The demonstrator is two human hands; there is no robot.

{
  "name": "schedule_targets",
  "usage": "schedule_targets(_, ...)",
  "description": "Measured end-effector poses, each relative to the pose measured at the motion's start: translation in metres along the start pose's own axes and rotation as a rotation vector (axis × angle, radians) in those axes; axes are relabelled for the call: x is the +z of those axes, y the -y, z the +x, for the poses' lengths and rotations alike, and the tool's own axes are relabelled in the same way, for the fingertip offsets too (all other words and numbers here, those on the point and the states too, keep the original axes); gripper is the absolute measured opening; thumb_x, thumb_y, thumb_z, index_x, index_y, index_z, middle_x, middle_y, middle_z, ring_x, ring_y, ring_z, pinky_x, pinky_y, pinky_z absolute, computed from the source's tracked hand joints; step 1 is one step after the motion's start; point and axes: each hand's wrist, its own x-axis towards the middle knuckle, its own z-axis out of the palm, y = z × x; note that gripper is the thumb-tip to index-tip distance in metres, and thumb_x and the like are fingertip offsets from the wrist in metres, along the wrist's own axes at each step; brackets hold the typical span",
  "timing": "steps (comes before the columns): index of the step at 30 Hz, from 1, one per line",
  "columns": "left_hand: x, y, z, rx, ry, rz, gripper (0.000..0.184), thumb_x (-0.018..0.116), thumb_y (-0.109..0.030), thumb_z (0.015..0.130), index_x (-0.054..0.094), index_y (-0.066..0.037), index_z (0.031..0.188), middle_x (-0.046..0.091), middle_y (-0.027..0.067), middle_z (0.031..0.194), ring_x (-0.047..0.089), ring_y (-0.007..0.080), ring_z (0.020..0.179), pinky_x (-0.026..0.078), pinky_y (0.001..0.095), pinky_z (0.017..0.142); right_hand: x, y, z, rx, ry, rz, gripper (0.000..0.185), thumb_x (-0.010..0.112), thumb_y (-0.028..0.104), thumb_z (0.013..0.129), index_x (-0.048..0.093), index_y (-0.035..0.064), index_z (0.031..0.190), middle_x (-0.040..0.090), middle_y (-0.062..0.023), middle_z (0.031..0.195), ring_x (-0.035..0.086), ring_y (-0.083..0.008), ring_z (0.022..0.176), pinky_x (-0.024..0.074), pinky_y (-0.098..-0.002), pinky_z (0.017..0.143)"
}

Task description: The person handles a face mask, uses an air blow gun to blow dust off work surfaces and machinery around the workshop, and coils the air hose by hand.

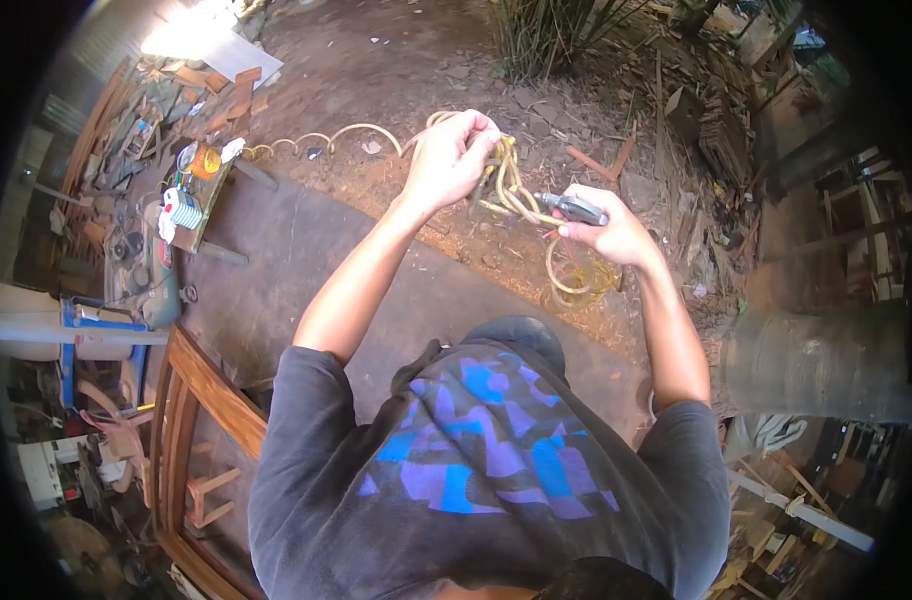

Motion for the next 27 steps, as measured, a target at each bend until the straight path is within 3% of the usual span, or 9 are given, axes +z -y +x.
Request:
schedule_targets(4,-0.004,0.004,-0.018,0.143,-0.086,0.001,0.015,0.065,-0.016,0.089,0.063,-0.002,0.092,0.061,0.0032,0.070,0.053,0.0066,0.061,0.045,0.0262,0.058,0.004,-0.004,0.002,0.178,-0.260,-0.385,0.023,0.069,0.008,0.083,0.059,0.0093,0.105,0.067,-0.0090,0.092,0.063,-0.0212,0.087,0.0493,-0.0356,0.078)
schedule_targets(5,-0.014,-0.001,-0.026,-0.026,0.024,-0.063,0.013,0.065,-0.014,0.090,0.061,-0.002,0.094,0.061,0.0009,0.071,0.053,0.0049,0.063,0.045,0.0237,0.058,-0.003,-0.010,0.004,0.214,-0.344,-0.406,0.028,0.069,0.011,0.083,0.057,0.0109,0.108,0.068,-0.0115,0.099,0.065,-0.0260,0.091,0.0504,-0.0419,0.079)
schedule_targets(11,-0.012,0.009,-0.040,-0.176,0.222,-0.610,0.012,0.061,-0.013,0.094,0.057,-0.003,0.098,0.059,-0.0021,0.076,0.053,0.0029,0.062,0.045,0.0186,0.058,-0.039,-0.017,0.031,0.010,-0.674,-0.666,0.035,0.072,0.015,0.079,0.055,0.0135,0.109,0.065,-0.0108,0.099,0.064,-0.0326,0.091,0.0508,-0.0428,0.077)
schedule_targets(12,-0.014,0.006,-0.042,-0.194,0.249,-0.645,0.012,0.061,-0.014,0.094,0.056,-0.003,0.097,0.059,-0.0017,0.076,0.053,0.0029,0.062,0.045,0.0187,0.058,-0.037,-0.014,0.033,-0.080,-0.816,-0.678,0.039,0.075,0.019,0.077,0.056,0.0137,0.111,0.065,-0.0111,0.097,0.064,-0.0321,0.091,0.0507,-0.0422,0.078)
schedule_targets(18,0.025,0.010,-0.048,-0.341,0.367,-0.389,0.028,0.067,-0.012,0.088,0.065,-0.005,0.115,0.066,0.0006,0.091,0.059,0.0060,0.074,0.050,0.0226,0.066,-0.033,0.039,0.037,-0.195,-0.949,-0.572,0.048,0.078,0.023,0.074,0.060,0.0112,0.116,0.067,-0.0109,0.096,0.065,-0.0294,0.085,0.0512,-0.0384,0.077)
schedule_targets(21,0.055,0.009,-0.051,-0.123,0.093,-0.322,0.032,0.069,-0.010,0.085,0.065,-0.005,0.117,0.065,0.0013,0.093,0.060,0.0083,0.087,0.049,0.0231,0.079,-0.025,0.045,0.045,-0.117,-0.986,-0.493,0.046,0.078,0.024,0.074,0.061,0.0111,0.115,0.067,-0.0097,0.094,0.065,-0.0264,0.082,0.0511,-0.0362,0.075)
schedule_targets(24,0.048,0.010,-0.034,-0.075,0.101,-0.589,0.031,0.070,-0.013,0.086,0.065,-0.005,0.116,0.064,0.0011,0.096,0.061,0.0119,0.095,0.051,0.0256,0.079,-0.025,0.031,0.052,-0.222,-1.035,-0.365,0.041,0.077,0.018,0.075,0.061,0.0087,0.112,0.067,-0.0085,0.091,0.065,-0.0240,0.081,0.0507,-0.0351,0.075)
schedule_targets(25,0.038,0.006,-0.027,-0.208,0.189,-0.823,0.032,0.070,-0.016,0.086,0.065,-0.004,0.115,0.064,0.0018,0.099,0.062,0.0140,0.099,0.054,0.0286,0.078,-0.028,0.027,0.053,-0.316,-1.084,-0.346,0.039,0.076,0.014,0.075,0.061,0.0069,0.111,0.066,-0.0092,0.090,0.065,-0.0241,0.080,0.0508,-0.0346,0.075)
schedule_targets(27,0.034,0.009,-0.015,-0.107,0.024,-0.779,0.024,0.068,-0.014,0.088,0.066,-0.003,0.109,0.067,0.0060,0.097,0.064,0.0132,0.091,0.055,0.0288,0.075,-0.037,0.027,0.051,-0.521,-1.158,-0.417,0.035,0.073,0.006,0.076,0.061,0.0020,0.109,0.066,-0.0102,0.091,0.065,-0.0225,0.080,0.0516,-0.0327,0.076)
